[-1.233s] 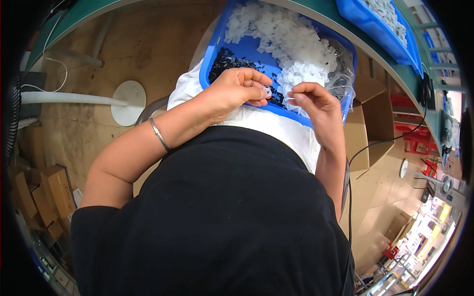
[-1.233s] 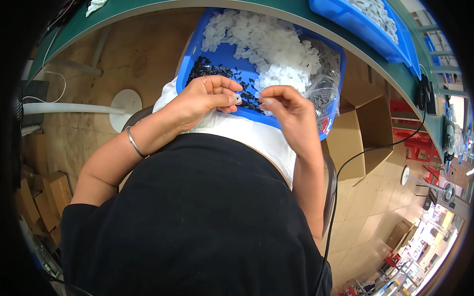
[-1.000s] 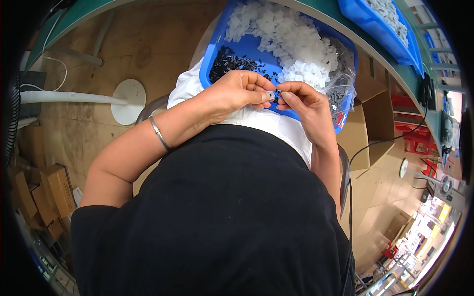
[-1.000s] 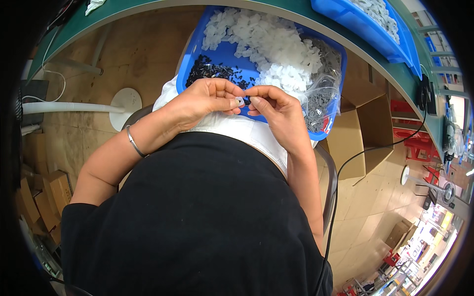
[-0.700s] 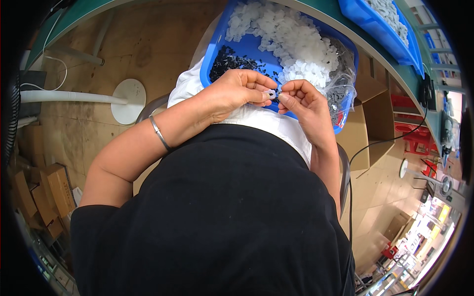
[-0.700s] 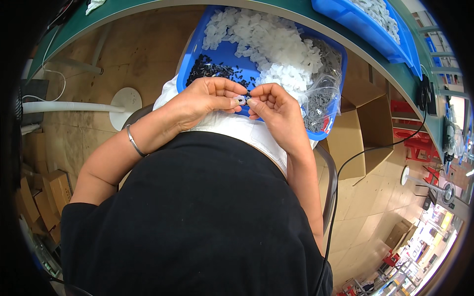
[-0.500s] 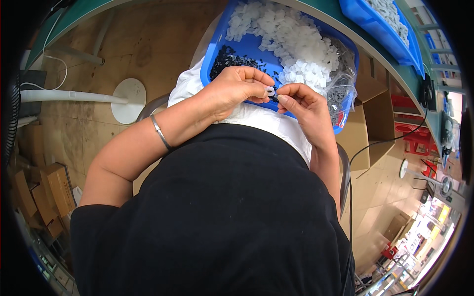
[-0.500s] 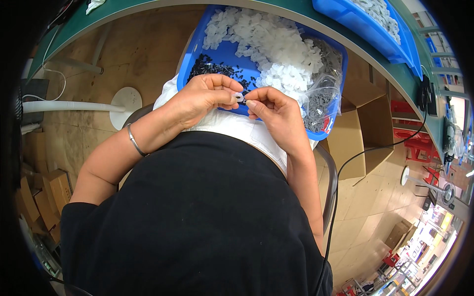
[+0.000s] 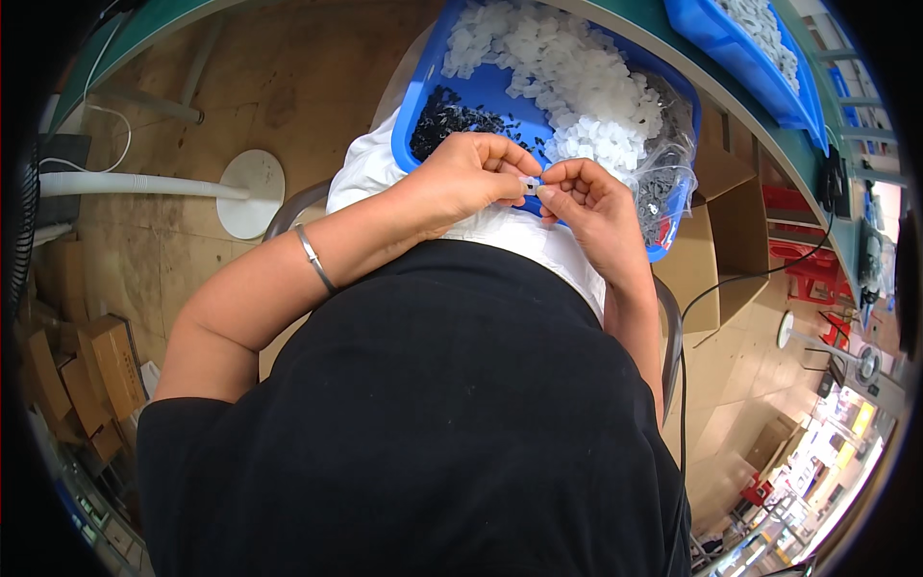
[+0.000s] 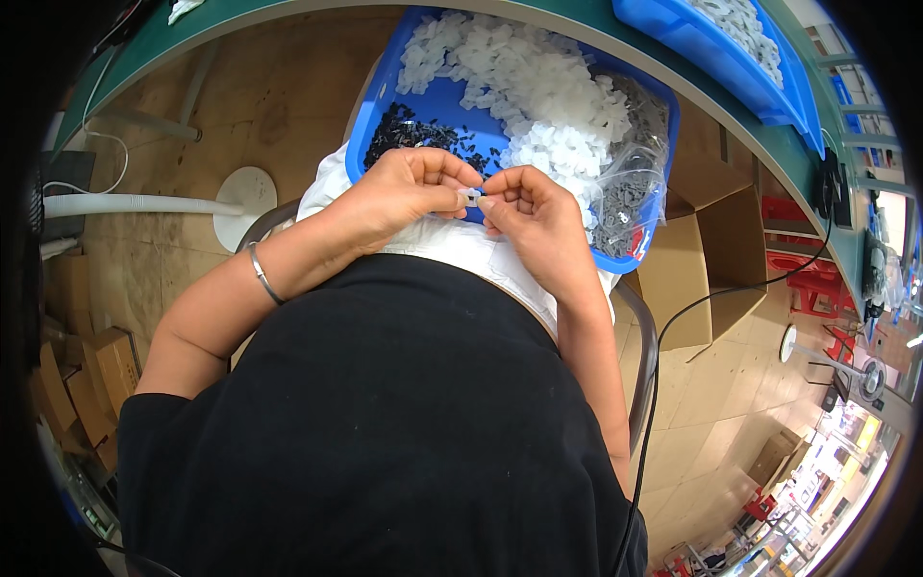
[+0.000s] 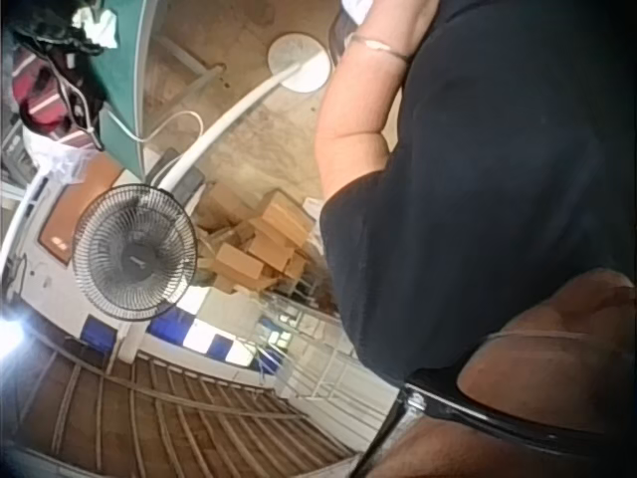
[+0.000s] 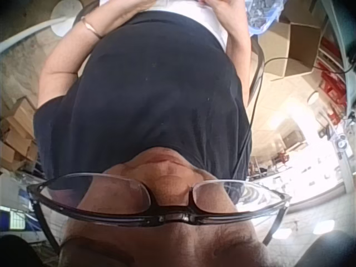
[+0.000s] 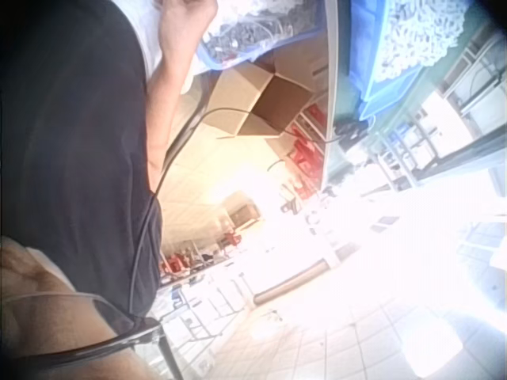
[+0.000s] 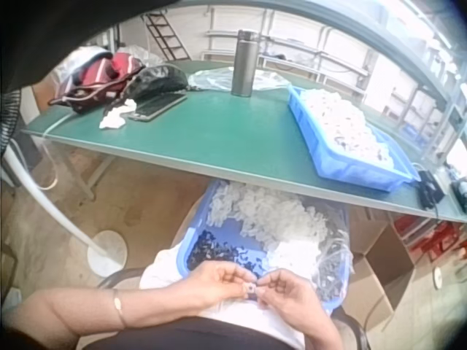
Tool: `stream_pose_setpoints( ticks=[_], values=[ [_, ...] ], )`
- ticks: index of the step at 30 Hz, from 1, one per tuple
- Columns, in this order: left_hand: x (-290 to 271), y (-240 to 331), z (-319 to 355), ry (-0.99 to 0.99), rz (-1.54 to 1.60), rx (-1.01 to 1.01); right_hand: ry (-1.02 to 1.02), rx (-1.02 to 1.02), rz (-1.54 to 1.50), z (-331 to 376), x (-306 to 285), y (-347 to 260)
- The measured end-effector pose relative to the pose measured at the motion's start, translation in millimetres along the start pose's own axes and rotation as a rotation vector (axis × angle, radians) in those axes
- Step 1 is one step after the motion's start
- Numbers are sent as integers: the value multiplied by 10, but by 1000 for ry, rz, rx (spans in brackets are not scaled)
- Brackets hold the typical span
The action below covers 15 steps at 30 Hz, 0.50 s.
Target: The person assembles small components by taking white plastic parts and black pieces from a tray and inserting the black pieces into the plastic parts by hand.
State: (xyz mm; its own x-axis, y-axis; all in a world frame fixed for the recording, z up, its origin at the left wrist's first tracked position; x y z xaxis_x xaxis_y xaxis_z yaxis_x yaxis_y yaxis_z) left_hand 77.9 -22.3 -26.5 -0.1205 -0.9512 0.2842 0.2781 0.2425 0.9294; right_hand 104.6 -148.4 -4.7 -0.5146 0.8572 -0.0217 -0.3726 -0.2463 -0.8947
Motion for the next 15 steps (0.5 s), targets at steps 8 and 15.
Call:
stream_pose_setpoints(
  ticks=[8,15],
  values=[
    [22,37,-13,-56,-199,114,173,-96,200,28,-17,-64],
    [14,62,2,-24,-161,110,208,-94,71,-9,-49,12]
  ],
)
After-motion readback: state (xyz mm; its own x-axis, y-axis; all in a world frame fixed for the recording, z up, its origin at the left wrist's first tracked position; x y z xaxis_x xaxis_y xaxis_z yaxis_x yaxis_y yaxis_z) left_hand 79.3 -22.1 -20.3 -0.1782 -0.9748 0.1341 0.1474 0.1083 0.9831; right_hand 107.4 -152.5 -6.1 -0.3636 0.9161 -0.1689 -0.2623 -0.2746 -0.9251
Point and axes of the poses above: each hand's wrist, its own z-axis away from the middle knuckle, its own x-axis out of the palm, y = z × x, the point moved 9 cm from there along -z, towards the middle knuckle, and after that the axes turned 11 degrees about x, right-handed, at the moved point
